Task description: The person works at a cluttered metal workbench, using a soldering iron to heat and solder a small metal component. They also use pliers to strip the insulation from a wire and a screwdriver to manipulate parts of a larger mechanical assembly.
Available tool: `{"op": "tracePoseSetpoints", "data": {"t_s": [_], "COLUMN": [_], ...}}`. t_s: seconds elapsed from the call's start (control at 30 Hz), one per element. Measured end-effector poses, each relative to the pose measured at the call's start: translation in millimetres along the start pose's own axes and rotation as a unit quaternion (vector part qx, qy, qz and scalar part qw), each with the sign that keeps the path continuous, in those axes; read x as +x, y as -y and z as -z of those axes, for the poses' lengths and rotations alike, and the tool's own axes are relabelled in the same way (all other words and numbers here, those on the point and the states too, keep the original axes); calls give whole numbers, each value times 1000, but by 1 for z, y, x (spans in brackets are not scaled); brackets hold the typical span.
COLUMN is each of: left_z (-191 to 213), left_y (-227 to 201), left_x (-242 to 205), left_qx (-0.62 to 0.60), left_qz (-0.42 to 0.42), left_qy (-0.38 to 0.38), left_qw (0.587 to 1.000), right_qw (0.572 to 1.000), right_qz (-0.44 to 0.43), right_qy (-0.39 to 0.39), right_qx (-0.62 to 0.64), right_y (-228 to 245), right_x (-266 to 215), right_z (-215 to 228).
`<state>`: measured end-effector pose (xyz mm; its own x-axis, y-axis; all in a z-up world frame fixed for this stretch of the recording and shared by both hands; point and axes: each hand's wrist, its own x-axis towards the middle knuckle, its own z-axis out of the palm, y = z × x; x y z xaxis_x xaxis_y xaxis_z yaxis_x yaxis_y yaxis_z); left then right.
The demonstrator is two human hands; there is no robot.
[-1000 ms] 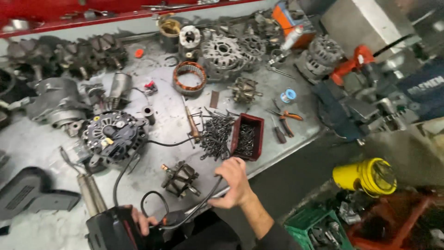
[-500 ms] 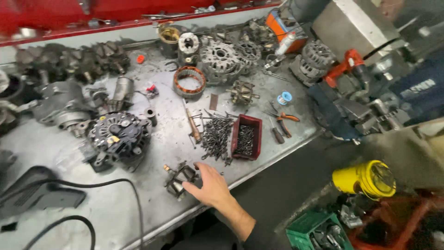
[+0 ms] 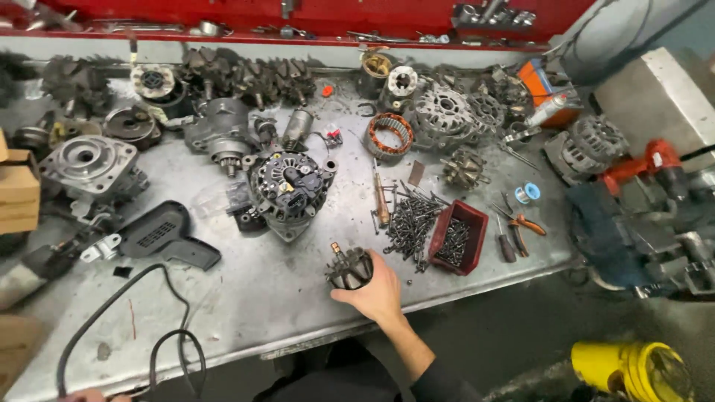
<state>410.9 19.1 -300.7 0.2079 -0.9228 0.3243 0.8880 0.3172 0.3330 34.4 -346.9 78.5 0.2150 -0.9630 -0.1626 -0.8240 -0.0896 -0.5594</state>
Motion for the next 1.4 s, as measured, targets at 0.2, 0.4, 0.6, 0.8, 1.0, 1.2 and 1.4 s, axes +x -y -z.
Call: {"op": "tracePoseSetpoints", "data": {"t_s": [0.2, 0.4, 0.6, 0.8, 1.0, 1.2, 1.4], "left_z": [-124, -333, -328, -312, -308, -364, -360], "left_y": [-16, -19, -4, 10, 20, 24, 39], "left_x": [87, 185, 178, 166, 175, 240, 263], "left_qx": [57, 406, 485, 578, 634, 698, 818], "left_qz": [-42, 60, 174, 160, 163, 202, 233], "left_qy": [-83, -133, -186, -162, -151, -187, -183], "left_qw": [994, 902, 837, 784, 741, 661, 493], "right_qw": [982, 921, 913, 937, 947, 957, 956], "right_qz": [70, 133, 155, 135, 139, 130, 139], "right_qy": [-42, -40, -91, -165, -183, -187, -189], "right_qx": [170, 363, 367, 275, 223, 182, 176], "right_y": [-5, -12, -2, 17, 32, 37, 33], "right_x": [18, 39, 35, 23, 17, 19, 23], "right_z": [-34, -84, -102, -114, -118, -114, -107]}}
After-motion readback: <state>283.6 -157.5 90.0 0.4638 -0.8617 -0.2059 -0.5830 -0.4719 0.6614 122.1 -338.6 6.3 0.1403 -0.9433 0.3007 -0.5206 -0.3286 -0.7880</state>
